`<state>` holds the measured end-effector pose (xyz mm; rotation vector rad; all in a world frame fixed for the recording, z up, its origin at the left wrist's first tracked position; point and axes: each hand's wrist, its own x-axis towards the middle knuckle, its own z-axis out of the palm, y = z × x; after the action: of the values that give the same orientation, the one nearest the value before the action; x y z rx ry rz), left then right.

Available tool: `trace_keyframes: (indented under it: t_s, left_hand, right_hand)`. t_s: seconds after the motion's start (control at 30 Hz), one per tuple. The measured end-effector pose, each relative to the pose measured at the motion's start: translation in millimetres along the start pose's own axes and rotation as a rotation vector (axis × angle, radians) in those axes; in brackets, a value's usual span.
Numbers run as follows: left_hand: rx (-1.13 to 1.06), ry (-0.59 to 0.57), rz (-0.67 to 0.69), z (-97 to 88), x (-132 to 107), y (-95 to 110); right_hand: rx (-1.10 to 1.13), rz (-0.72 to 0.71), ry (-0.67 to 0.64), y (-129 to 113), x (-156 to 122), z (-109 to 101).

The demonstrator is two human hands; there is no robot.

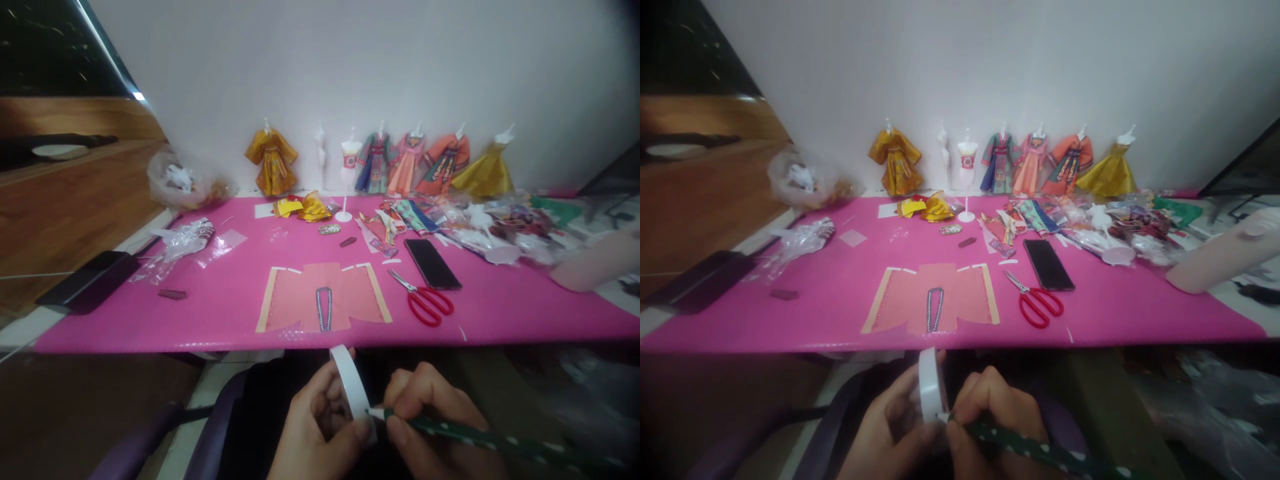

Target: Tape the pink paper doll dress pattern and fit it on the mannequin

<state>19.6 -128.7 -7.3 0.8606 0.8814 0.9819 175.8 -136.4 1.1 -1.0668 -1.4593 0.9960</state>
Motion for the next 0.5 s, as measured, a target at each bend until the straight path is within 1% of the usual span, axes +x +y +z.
trace_keyframes:
  t_s: [0.1,0.17,0.23,0.3,0.37,0.5]
  left_hand:
    - [0.013,0.003,-0.007,1.0,1.2,0.5]
    - [0.001,-0.001,0.002,1.4,1.4,0.7]
    - [-0.009,-0.001,-0.001,1.9,0.9,0.5]
    - [-0.016,0.004,-0.015,2.7,0.2,-0.1]
    - [-0.018,0.001,-0.025,3.5,-0.4,-0.7]
    - [-0.035,-0.016,-0.013,3.8,-0.4,-0.4]
  right_hand:
    - [-0.022,-0.062,-0.011,-2.5,3.2,-4.1]
    - [-0.039,-0.084,-0.081,-3.9,5.2,-6.7]
    - [-0.070,-0.054,-0.130,-4.1,5.3,-8.1]
    - [-0.075,-0.004,-0.103,-2.7,3.1,-7.5]
    - [-0.064,0.021,-0.034,-0.4,-0.2,-5.6]
    - [-0.108,0.026,-0.013,3.4,-4.1,-4.0]
